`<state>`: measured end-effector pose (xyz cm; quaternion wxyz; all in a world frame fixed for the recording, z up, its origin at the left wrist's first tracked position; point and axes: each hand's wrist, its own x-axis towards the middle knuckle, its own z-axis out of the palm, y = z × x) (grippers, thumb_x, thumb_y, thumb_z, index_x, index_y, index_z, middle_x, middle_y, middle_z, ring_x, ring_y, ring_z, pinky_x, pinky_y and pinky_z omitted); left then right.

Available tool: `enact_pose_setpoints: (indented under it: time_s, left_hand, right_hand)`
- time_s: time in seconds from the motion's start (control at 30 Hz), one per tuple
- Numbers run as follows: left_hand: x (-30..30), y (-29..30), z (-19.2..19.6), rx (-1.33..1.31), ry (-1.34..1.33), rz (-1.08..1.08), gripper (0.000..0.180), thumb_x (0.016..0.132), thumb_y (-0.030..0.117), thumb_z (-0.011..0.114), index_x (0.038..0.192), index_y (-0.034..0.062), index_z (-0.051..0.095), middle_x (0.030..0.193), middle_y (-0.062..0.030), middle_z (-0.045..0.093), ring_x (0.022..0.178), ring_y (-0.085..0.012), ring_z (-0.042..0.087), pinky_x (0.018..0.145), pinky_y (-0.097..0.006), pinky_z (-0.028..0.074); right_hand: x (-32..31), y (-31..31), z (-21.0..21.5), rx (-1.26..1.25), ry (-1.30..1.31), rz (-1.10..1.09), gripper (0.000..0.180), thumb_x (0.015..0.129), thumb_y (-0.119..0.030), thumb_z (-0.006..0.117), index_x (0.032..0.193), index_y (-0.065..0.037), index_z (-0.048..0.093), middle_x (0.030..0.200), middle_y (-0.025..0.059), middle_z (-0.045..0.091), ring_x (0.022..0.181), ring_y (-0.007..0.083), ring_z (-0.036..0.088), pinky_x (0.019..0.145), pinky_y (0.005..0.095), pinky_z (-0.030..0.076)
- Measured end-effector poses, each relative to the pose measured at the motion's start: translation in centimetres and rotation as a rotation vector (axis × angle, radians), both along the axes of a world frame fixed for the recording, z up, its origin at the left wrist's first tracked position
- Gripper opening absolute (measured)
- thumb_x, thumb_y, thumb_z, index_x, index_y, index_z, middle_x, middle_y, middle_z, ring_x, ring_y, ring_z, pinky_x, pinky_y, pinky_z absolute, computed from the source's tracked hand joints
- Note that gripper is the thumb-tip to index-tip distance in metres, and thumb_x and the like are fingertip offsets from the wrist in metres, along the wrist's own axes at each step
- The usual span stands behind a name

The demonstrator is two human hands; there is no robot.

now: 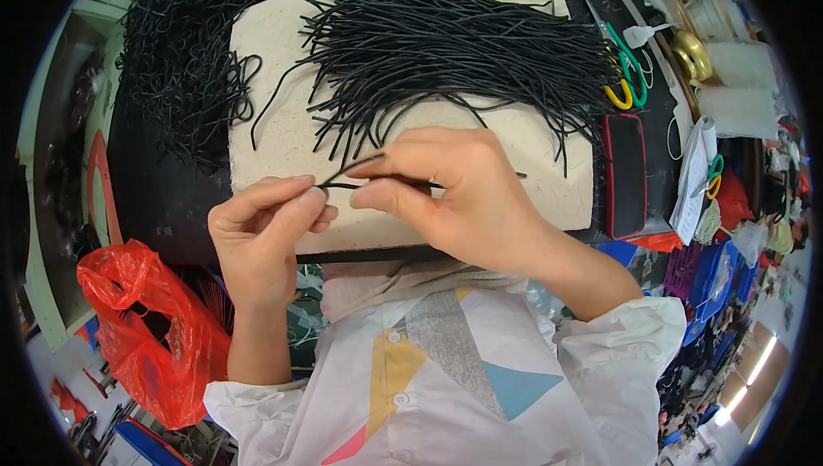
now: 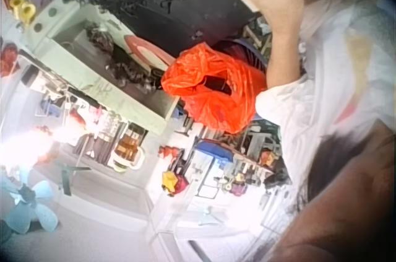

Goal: Tying individual knots in black shoelaces or cords on a workbench.

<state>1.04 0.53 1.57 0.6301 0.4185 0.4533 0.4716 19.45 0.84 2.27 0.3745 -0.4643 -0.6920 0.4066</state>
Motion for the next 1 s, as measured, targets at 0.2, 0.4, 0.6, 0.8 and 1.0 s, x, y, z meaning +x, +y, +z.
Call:
enact_pose_setpoints:
  time_s: [0.2, 0.4, 0.6, 0.8, 1.0]
  left_hand:
    - [-0.5, 0.0, 0.0, -0.014, -0.026, 0.137, 0.014, 0.074, -0.009, 0.057, 0.087, -0.0061, 0.061, 0.073, -0.0135, 0.062, 0.063, -0.0177, 0.062, 0.059, -0.024, 0.05]
    - [0.2, -0.6, -1.5, 0.072, -0.046, 0.058, 0.016, 0.073, -0.01, 0.06, 0.089, -0.0082, 0.061, 0.084, -0.0145, 0.062, 0.072, -0.0161, 0.062, 0.066, -0.022, 0.05]
    - [0.7, -1.0, -1.9, 0.115, -0.04, 0.049, 0.014, 0.074, -0.01, 0.059, 0.087, -0.0115, 0.059, 0.084, -0.0172, 0.061, 0.067, -0.0183, 0.061, 0.062, -0.025, 0.051]
    - [0.1, -0.9, -1.2, -0.182, -0.027, -0.091, 0.011, 0.074, -0.005, 0.062, 0.085, -0.009, 0.061, 0.08, -0.0115, 0.061, 0.069, -0.0139, 0.061, 0.063, -0.023, 0.051]
    - [0.3, -1.5, -1.5, -0.258, 0.061, -0.346, 0.01, 0.072, -0.002, 0.064, 0.08, -0.0067, 0.062, 0.078, -0.007, 0.062, 0.065, -0.0078, 0.057, 0.058, -0.019, 0.048]
  right_hand:
    - [0.8, -0.2, 0.8, 0.157, -0.397, 0.079, 0.012, 0.067, -0.002, 0.068, 0.079, -0.001, 0.063, 0.068, 0.0067, 0.059, 0.061, 0.0115, 0.056, 0.053, 0.0256, 0.043]
    - [-0.2, 0.1, 0.3, -0.625, 0.63, -0.072, 0.008, 0.073, -0.002, 0.066, 0.077, -0.003, 0.058, 0.071, 0.0031, 0.06, 0.061, 0.0083, 0.057, 0.055, 0.0201, 0.045]
    - [-1.4, -0.2, -0.9, -0.581, 0.63, -0.144, 0.011, 0.072, -0.002, 0.066, 0.077, -0.003, 0.056, 0.073, 0.0026, 0.06, 0.064, 0.0071, 0.057, 0.058, 0.0176, 0.044]
    - [-1.0, 0.9, -1.0, -0.059, 0.181, -0.144, 0.025, 0.068, -0.011, 0.069, 0.089, -0.002, 0.06, 0.078, 0.0047, 0.062, 0.074, 0.0115, 0.06, 0.064, 0.0235, 0.044]
    - [-1.8, 3.5, 1.4, -0.19, 0.083, 0.214, 0.032, 0.071, -0.006, 0.063, 0.102, -0.002, 0.06, 0.082, 0.0054, 0.063, 0.074, 0.0096, 0.058, 0.063, 0.0219, 0.042]
